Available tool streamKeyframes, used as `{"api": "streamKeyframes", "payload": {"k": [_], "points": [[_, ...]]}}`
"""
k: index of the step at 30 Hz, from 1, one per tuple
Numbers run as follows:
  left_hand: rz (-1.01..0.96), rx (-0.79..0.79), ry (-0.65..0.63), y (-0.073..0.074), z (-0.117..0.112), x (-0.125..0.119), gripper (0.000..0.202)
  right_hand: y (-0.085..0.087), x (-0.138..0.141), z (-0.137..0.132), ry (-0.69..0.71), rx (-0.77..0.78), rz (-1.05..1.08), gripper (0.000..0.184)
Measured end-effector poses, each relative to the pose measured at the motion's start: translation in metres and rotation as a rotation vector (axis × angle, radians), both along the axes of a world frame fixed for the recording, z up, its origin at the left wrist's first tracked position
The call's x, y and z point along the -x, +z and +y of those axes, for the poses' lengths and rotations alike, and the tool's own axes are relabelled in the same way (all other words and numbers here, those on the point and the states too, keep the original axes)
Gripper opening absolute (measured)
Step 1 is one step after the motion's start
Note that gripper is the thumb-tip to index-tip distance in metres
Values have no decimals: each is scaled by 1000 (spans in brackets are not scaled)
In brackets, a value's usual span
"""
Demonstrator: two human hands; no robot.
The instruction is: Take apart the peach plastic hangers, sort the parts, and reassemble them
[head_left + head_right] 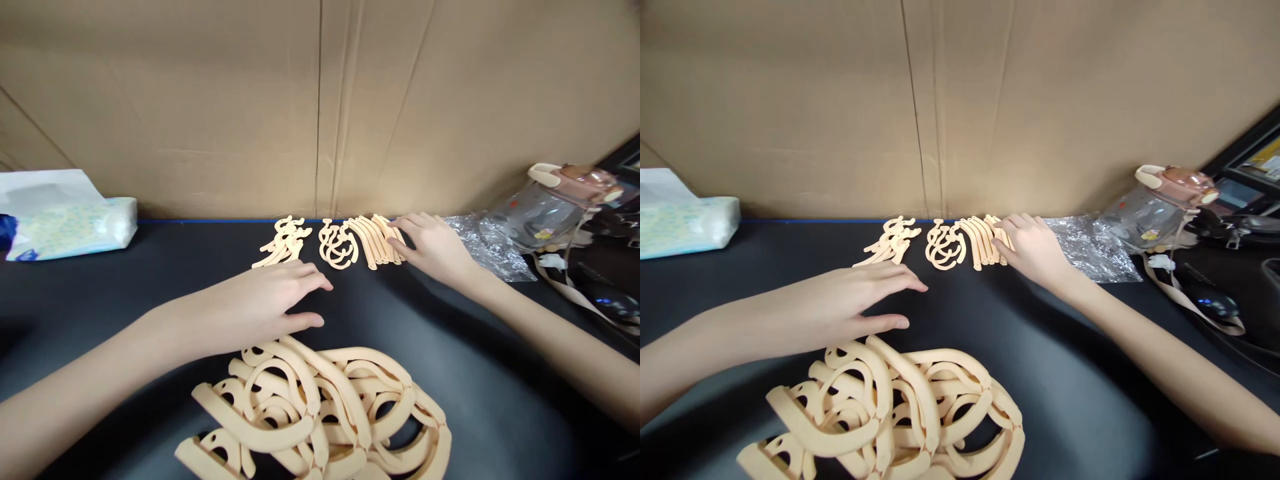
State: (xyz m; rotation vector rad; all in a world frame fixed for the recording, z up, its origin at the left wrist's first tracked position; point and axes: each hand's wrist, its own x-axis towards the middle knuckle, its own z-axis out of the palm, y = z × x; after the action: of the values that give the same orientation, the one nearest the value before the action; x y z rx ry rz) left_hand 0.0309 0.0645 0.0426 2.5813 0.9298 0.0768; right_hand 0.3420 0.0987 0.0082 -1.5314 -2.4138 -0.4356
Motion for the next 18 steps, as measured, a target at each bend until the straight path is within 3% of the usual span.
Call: {"api": "streamKeyframes", "payload": {"k": [5, 18], "points": [[17, -2, -5, -3, -1, 2, 38, -9, -16, 22, 74, 214, 18, 55], [73, 148, 34, 19, -3, 7, 55, -14, 7, 21, 202, 249, 48, 63]]}}
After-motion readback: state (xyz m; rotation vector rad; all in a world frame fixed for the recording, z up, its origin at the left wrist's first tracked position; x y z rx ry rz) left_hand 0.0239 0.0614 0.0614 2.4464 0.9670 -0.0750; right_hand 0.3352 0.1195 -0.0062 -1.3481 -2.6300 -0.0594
